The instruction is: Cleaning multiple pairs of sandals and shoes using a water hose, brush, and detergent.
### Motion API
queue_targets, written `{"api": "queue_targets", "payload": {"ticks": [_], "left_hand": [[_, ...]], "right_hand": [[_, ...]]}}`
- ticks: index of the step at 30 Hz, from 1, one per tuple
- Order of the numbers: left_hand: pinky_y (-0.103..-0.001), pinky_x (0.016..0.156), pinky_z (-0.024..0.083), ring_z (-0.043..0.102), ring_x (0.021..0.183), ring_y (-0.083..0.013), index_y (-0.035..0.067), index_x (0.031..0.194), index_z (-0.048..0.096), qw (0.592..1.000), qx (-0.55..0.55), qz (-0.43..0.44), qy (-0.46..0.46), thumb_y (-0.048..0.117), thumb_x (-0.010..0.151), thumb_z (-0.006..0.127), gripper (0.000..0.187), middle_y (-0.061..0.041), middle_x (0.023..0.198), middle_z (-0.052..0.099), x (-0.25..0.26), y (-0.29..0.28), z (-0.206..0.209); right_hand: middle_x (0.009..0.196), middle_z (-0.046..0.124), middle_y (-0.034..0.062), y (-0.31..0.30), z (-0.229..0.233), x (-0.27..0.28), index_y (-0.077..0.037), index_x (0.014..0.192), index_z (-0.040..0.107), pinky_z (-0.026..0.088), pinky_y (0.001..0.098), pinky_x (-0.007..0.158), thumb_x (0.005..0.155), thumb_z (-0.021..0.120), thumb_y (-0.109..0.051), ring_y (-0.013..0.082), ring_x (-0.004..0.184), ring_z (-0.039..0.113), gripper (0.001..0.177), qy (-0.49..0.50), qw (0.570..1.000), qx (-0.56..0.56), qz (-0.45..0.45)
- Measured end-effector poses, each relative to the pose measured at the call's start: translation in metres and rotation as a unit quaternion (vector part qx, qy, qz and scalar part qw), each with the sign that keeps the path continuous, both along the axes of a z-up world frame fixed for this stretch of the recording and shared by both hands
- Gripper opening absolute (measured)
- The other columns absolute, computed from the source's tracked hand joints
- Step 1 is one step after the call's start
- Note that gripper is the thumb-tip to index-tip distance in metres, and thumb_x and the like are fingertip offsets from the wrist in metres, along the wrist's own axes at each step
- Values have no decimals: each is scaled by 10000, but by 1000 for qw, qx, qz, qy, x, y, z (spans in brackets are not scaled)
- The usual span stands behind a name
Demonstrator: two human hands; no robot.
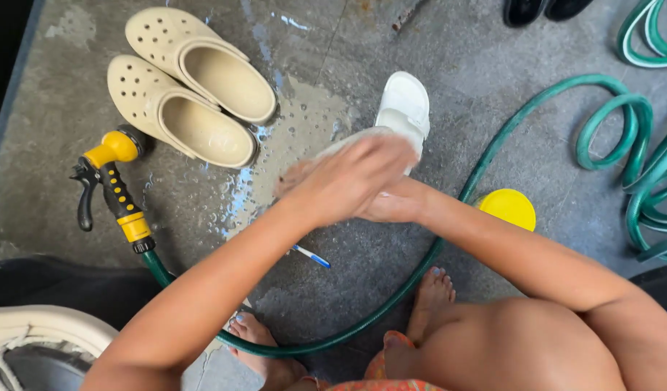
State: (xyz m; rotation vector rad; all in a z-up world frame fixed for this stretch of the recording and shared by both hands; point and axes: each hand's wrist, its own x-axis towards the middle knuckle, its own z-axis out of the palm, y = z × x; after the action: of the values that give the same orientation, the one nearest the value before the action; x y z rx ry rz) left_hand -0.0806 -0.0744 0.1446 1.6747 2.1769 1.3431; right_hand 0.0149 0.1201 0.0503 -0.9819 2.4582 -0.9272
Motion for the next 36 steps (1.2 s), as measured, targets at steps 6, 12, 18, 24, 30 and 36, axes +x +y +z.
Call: {"api": "queue_targets", "payload": {"ticks": [6,12,18,24,30,36], "left_hand": [[-381,1127,473,552,1290,-292,55,1251,724,995,-78,34,-44,118,939,658,325,-42,1449,613,-7,-11,20],[-404,1069,491,570,1267,-277,93,1180,776,999,-10,27,-32,159,935,693,267,-84,1361,689,-11,-20,13],[-343,1020,521,688,1111,-208,185,1063,813,894,-129,116,-414,165,906,653,225,-46,1135,772,-24,-30,3],[-400,1025,469,620,1147,-268,99,1144,766,971,-24,98,-218,113,895,670,268,-93,1270,726,48,-6,-1],[-404,1056,465,615,1240,-266,61,1305,692,989,-11,70,-133,49,932,603,384,-90,1409,634,59,-15,-75],[-396,1092,471,589,1244,-294,46,1262,718,969,7,216,-122,53,953,599,331,-118,1341,670,70,15,-72]], "right_hand": [[1467,559,84,-25,-8,5,-159,1455,550,409,394,1176,960,578,-97,238,1376,508,500,-12,998,-28,52],[1497,519,84,-38,13,15,-81,1452,517,365,416,1213,973,552,-63,237,1416,468,480,-370,890,-253,-88],[1458,536,142,-48,65,-14,-27,1422,496,400,448,1145,830,583,-180,292,1354,511,618,368,853,316,192],[1405,593,167,18,-46,54,-5,1413,579,434,438,1127,1011,499,-183,280,1286,566,447,709,258,531,386],[1349,612,159,60,-129,139,-34,1391,574,502,446,1057,1091,461,-175,293,1210,604,350,636,-322,516,476],[1338,632,129,41,-81,85,-82,1370,606,486,443,1060,1039,512,-279,299,1212,606,396,488,-665,368,430]]}}
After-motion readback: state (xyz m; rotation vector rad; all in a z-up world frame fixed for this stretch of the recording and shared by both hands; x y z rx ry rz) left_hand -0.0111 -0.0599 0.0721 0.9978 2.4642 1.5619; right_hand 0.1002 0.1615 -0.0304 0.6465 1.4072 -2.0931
